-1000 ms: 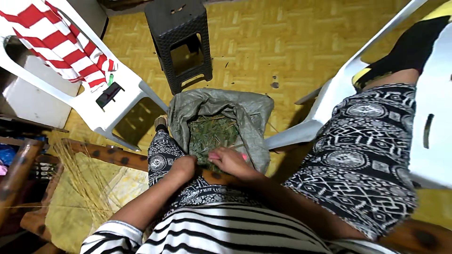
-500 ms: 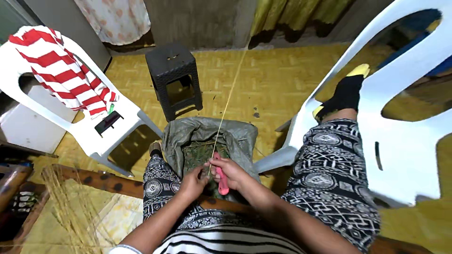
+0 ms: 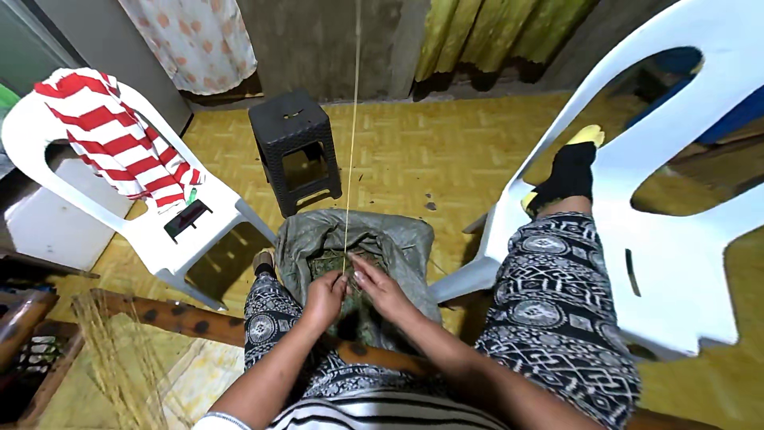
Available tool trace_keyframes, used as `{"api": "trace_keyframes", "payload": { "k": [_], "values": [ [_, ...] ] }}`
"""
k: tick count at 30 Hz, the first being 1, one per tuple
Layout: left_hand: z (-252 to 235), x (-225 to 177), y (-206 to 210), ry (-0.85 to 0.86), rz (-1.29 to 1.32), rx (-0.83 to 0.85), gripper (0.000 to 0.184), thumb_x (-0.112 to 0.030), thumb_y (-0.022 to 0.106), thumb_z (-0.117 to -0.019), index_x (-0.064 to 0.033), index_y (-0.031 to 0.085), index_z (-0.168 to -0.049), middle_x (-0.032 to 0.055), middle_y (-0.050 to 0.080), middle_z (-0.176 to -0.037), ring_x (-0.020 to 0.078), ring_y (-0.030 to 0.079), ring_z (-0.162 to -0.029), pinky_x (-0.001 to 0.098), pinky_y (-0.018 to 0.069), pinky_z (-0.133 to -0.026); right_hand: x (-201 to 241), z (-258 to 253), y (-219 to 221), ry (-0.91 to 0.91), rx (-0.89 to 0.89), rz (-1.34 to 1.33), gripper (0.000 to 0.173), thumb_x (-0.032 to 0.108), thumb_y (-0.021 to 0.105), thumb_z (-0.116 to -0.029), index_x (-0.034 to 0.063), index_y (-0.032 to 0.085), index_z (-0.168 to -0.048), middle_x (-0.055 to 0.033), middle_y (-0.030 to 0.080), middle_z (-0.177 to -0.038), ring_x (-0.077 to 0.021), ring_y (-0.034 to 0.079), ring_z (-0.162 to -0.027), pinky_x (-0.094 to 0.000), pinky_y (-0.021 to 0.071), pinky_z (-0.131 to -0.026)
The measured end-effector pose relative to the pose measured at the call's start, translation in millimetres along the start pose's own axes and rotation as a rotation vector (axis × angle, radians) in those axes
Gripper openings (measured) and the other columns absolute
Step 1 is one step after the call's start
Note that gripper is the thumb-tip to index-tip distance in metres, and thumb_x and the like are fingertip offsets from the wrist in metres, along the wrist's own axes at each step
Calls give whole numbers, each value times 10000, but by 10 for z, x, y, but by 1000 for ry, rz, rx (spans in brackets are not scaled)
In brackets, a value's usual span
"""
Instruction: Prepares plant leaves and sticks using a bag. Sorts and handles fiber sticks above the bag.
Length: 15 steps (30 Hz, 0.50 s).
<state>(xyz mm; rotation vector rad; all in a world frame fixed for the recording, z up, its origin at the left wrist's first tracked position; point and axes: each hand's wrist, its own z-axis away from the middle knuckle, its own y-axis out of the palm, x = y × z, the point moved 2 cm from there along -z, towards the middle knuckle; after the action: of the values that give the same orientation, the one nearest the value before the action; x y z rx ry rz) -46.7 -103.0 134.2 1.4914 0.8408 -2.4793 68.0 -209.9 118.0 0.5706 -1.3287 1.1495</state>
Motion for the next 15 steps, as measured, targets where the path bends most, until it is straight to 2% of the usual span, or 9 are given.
{"api": "trace_keyframes", "payload": {
  "k": [2,4,9,12,15],
  "values": [
    [-12,-6,-10,7,8,0,307,-149,438,-1104,35,652,-1224,63,702,-929,87,646,-794,278,542,-795,-19,18,24,-14,30,106,486,255,404,-1114,96,426,-1572,-179,536,-1509,-271,542,-1373,-449,421,-1159],
    [-8,-4,-3,14,-1,9,308,-141,428,-1105,44,653,-1206,75,691,-927,100,651,-812,289,549,-813,-30,6,28,9,38,119,481,253,427,-1108,94,442,-1561,-173,560,-1484,-268,566,-1345,-453,434,-1145],
    [45,4,-18,25,-39,17,329,-138,424,-1106,45,639,-1273,88,681,-929,121,636,-820,311,535,-826,-3,-7,30,60,22,14,458,201,497,-1085,64,491,-1522,-172,586,-1451,-240,597,-1293,-416,459,-1108],
    [76,13,-27,5,-8,34,330,-140,419,-1107,18,630,-1307,50,668,-902,86,611,-776,275,524,-778,5,0,56,51,-25,-30,452,201,506,-1081,43,504,-1505,-169,618,-1407,-211,626,-1241,-382,486,-1070],
    [110,32,-36,0,29,56,317,-132,420,-1105,-1,640,-1290,20,638,-866,63,577,-726,246,504,-715,44,-11,58,56,-51,-96,445,173,502,-1080,29,498,-1502,-172,624,-1384,-177,635,-1201,-343,498,-1041]
  ]
}}
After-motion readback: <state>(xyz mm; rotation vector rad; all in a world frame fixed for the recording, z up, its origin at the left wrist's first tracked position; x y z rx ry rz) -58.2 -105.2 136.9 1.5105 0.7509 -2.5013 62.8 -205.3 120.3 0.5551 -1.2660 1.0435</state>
